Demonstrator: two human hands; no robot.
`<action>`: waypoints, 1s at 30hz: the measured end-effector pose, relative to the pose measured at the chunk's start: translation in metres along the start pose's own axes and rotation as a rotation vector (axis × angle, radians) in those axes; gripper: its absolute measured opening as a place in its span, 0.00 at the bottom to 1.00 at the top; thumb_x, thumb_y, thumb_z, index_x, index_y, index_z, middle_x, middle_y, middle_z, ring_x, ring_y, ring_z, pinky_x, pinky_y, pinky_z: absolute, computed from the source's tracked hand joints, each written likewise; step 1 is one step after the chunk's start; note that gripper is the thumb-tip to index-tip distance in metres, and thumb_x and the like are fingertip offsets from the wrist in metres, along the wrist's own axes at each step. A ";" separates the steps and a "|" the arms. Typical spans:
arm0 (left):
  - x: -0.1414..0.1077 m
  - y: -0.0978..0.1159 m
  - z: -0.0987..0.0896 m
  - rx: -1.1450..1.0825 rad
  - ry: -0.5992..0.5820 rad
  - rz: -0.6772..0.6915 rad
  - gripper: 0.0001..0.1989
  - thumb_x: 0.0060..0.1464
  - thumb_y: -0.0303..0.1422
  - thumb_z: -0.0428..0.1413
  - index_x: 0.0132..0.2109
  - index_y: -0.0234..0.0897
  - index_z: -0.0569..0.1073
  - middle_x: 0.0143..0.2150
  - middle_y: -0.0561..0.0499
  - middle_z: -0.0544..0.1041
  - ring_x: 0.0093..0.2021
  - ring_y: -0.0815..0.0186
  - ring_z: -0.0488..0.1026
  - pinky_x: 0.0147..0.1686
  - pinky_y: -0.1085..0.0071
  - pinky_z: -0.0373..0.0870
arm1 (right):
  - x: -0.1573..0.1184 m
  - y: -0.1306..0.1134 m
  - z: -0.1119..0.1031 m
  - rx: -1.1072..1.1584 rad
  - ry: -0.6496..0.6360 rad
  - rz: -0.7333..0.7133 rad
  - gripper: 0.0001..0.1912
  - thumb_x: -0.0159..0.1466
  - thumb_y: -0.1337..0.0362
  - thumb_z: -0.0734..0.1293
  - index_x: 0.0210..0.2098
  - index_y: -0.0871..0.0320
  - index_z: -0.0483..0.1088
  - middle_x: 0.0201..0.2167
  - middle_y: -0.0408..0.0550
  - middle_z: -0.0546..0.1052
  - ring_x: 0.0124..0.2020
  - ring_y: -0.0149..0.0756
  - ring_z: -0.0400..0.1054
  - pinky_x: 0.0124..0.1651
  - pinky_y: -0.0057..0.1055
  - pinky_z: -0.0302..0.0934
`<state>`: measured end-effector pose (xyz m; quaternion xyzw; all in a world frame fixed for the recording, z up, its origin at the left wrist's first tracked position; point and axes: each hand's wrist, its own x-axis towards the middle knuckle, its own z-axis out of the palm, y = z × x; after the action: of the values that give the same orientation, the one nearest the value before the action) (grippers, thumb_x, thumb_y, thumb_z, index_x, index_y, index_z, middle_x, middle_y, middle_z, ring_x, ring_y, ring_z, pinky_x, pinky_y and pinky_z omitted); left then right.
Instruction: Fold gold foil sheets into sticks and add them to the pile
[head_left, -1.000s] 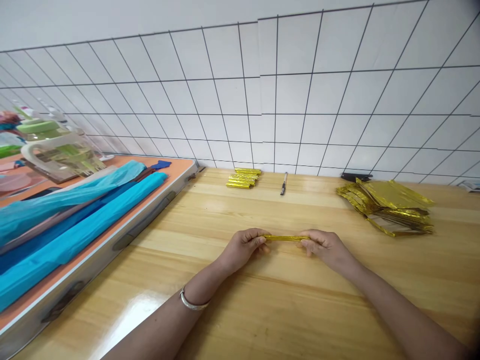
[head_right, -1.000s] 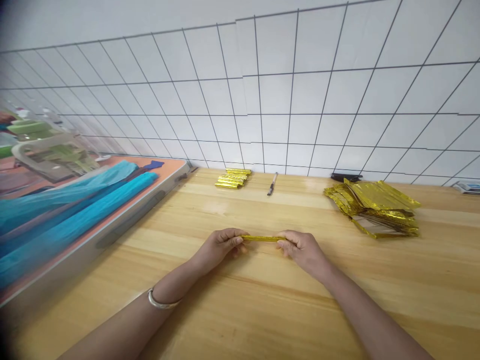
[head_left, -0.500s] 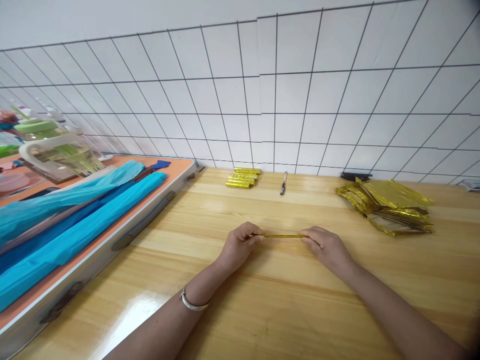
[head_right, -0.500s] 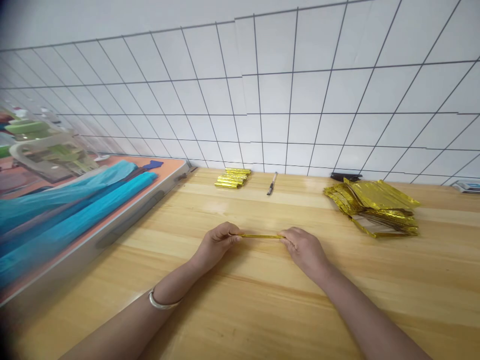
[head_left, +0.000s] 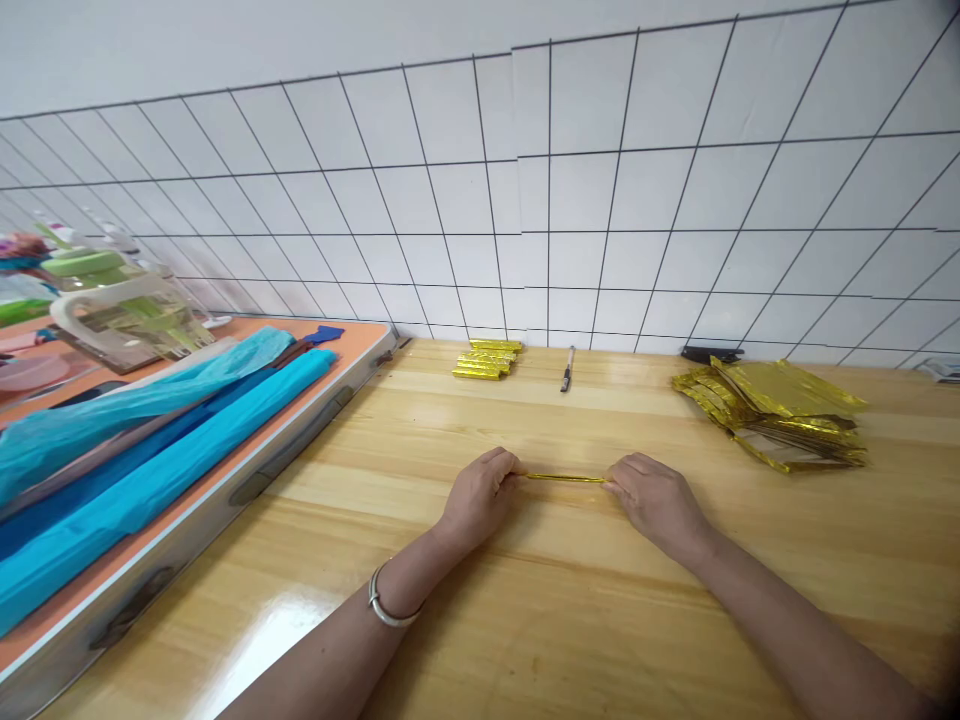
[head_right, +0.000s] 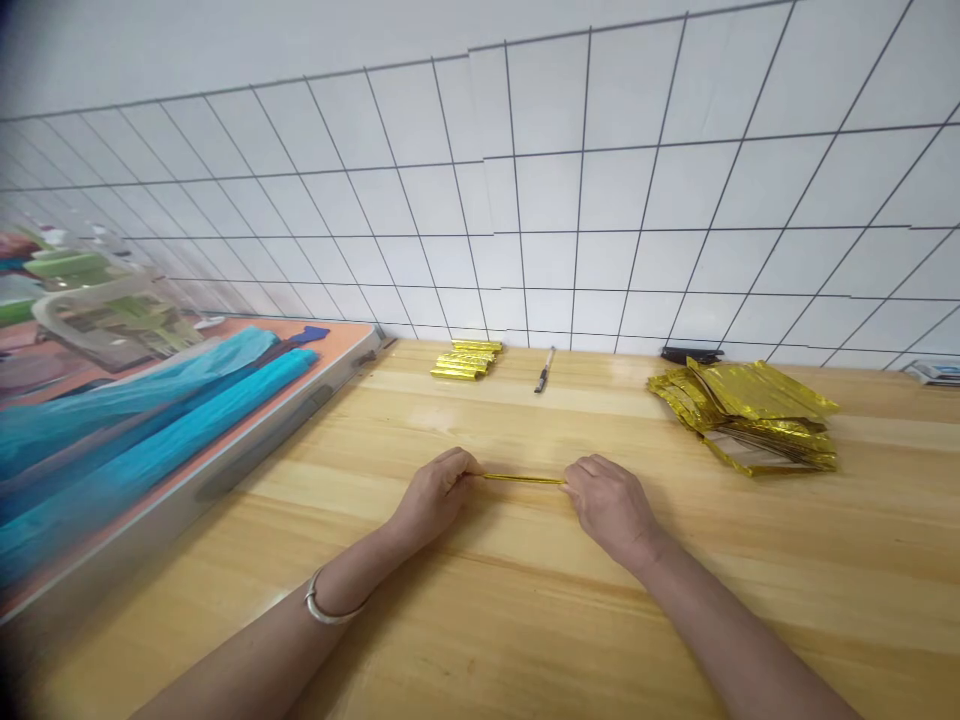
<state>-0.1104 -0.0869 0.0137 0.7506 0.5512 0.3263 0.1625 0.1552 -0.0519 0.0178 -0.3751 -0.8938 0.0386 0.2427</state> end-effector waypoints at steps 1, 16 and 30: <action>0.000 0.001 0.000 0.008 -0.006 -0.005 0.05 0.53 0.24 0.49 0.32 0.36 0.68 0.32 0.51 0.69 0.34 0.67 0.67 0.33 0.74 0.62 | 0.000 -0.001 0.000 -0.005 -0.002 0.002 0.13 0.65 0.66 0.55 0.28 0.57 0.66 0.26 0.48 0.70 0.30 0.35 0.62 0.34 0.29 0.56; 0.000 -0.003 0.002 -0.132 -0.014 0.026 0.06 0.54 0.25 0.48 0.33 0.36 0.69 0.31 0.52 0.69 0.33 0.68 0.67 0.33 0.75 0.62 | -0.002 0.003 0.002 -0.081 -0.034 0.003 0.11 0.64 0.68 0.57 0.25 0.57 0.62 0.26 0.46 0.68 0.30 0.33 0.60 0.33 0.28 0.53; 0.001 0.000 0.004 -0.130 0.040 -0.042 0.05 0.56 0.28 0.46 0.31 0.37 0.63 0.30 0.52 0.65 0.33 0.66 0.64 0.34 0.72 0.61 | 0.000 -0.004 0.003 0.020 -0.097 0.026 0.11 0.64 0.66 0.58 0.24 0.56 0.58 0.25 0.44 0.67 0.30 0.33 0.59 0.32 0.28 0.53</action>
<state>-0.1079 -0.0856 0.0113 0.7200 0.5477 0.3728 0.2066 0.1510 -0.0548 0.0161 -0.3818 -0.8992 0.0687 0.2023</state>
